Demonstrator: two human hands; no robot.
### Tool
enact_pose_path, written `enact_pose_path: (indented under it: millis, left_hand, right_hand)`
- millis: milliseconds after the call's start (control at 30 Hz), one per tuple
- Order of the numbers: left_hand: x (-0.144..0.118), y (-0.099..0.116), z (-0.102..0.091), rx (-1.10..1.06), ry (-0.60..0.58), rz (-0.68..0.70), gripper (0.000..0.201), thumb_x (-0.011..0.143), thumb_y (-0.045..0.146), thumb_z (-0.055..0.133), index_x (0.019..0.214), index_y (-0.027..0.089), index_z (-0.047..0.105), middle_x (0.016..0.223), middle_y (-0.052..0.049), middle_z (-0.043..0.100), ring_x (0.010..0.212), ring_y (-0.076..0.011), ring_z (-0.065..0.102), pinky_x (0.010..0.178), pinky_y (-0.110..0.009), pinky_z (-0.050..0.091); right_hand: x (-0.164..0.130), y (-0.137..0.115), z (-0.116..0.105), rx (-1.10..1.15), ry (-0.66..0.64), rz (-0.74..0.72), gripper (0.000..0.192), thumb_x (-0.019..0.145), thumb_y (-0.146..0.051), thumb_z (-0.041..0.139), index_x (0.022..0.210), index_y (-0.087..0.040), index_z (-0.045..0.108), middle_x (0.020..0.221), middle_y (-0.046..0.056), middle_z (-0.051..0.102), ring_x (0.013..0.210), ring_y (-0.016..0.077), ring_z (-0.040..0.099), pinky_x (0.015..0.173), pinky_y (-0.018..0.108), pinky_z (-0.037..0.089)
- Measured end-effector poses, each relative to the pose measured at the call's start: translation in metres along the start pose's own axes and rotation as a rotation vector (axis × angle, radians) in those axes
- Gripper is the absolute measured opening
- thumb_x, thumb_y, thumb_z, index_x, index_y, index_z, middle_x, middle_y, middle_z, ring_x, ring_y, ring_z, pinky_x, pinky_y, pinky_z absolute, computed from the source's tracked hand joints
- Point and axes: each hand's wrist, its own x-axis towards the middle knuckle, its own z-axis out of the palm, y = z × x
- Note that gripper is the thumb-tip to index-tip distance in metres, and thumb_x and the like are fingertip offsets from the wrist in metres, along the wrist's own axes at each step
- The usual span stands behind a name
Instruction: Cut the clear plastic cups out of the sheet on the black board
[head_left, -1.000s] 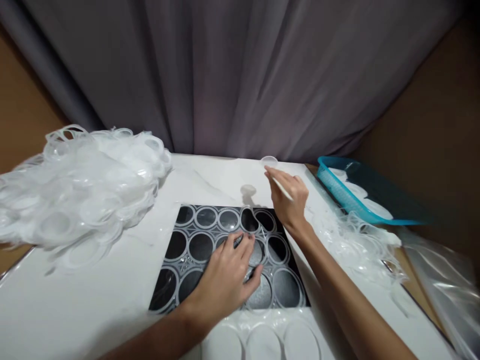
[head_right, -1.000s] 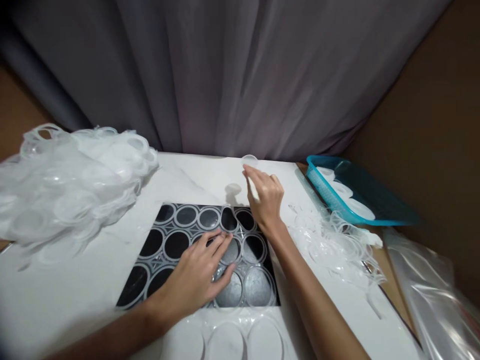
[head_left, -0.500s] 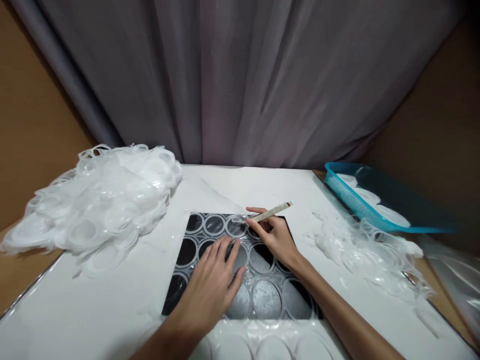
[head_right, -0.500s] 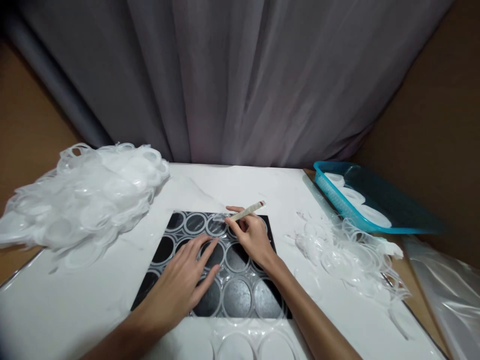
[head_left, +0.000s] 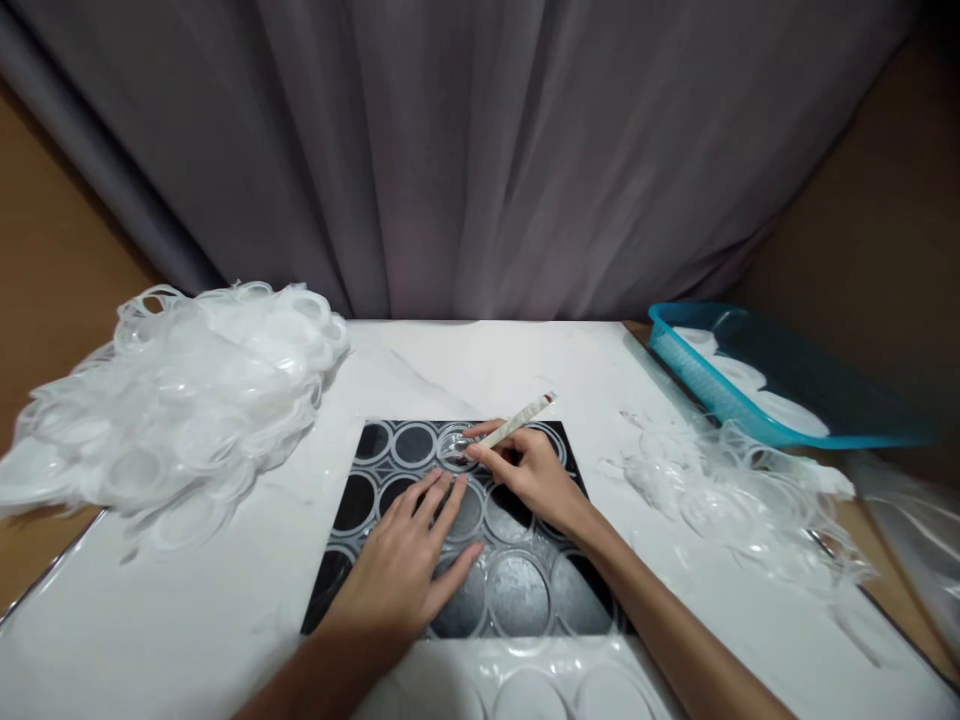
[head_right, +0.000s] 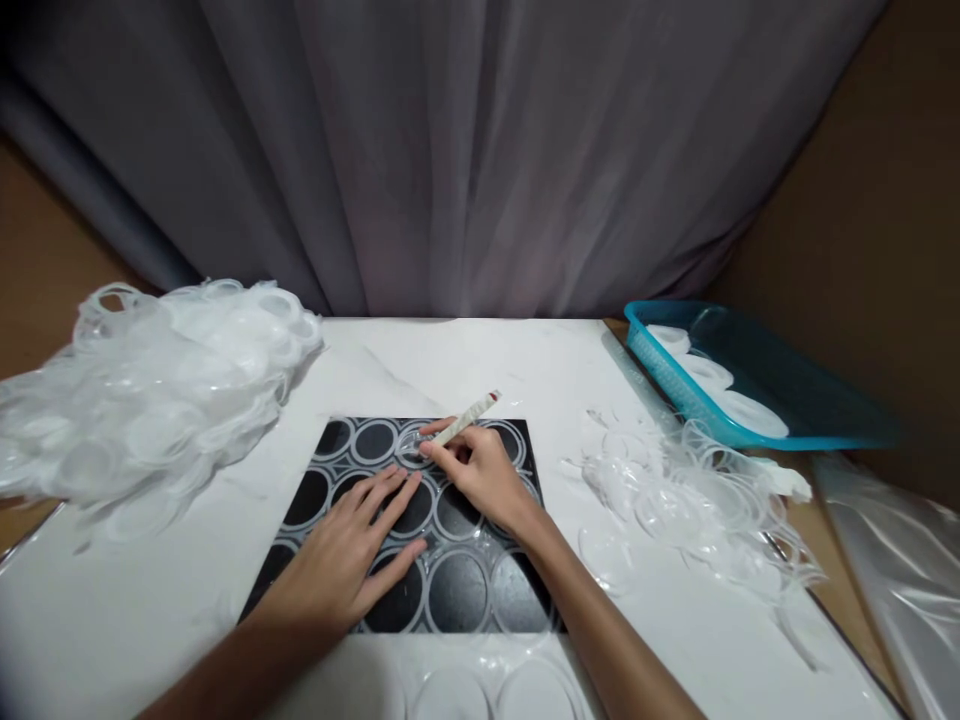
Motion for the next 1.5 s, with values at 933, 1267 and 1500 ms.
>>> enact_pose_path:
  millis: [933,1267,1500]
  left_hand:
    - [0.006,0.005,-0.013,-0.180,-0.077,-0.119,0.051,0.101,0.045,0.062,0.141,0.013,0.057,0.143,-0.015,0.056,0.133,-0.0320,0.050,0.109,-0.050,0.050]
    - [0.004,0.003,-0.027,-0.252,-0.252,-0.177,0.066,0.105,0.057,0.049,0.159,0.020,0.042,0.158,-0.011,0.047,0.146,-0.0322,0.042,0.118,-0.053,0.044]
    - [-0.002,0.005,-0.023,-0.229,-0.170,-0.175,0.062,0.109,0.046,0.042,0.160,0.012,0.038,0.165,-0.009,0.038,0.153,-0.0234,0.034,0.121,-0.040,0.043]
  right_hand:
    - [-0.021,-0.012,0.003,-1.037,-0.175,-0.633,0.047,0.100,-0.014,0.053,0.147,-0.009,0.056,0.140,0.014,0.066,0.113,0.0273,0.070,0.091,0.045,0.055]
    - [0.049,-0.056,-0.029,-0.988,0.423,-0.528,0.036,0.106,-0.021,0.053,0.139,-0.024,0.066,0.131,0.004,0.072,0.099,0.0226,0.072,0.080,0.038,0.052]
    - [0.036,-0.035,0.033,-0.417,0.185,-0.331,0.030,0.105,-0.033,0.060,0.129,-0.022,0.073,0.122,0.006,0.074,0.094,0.0189,0.068,0.086,0.034,0.052]
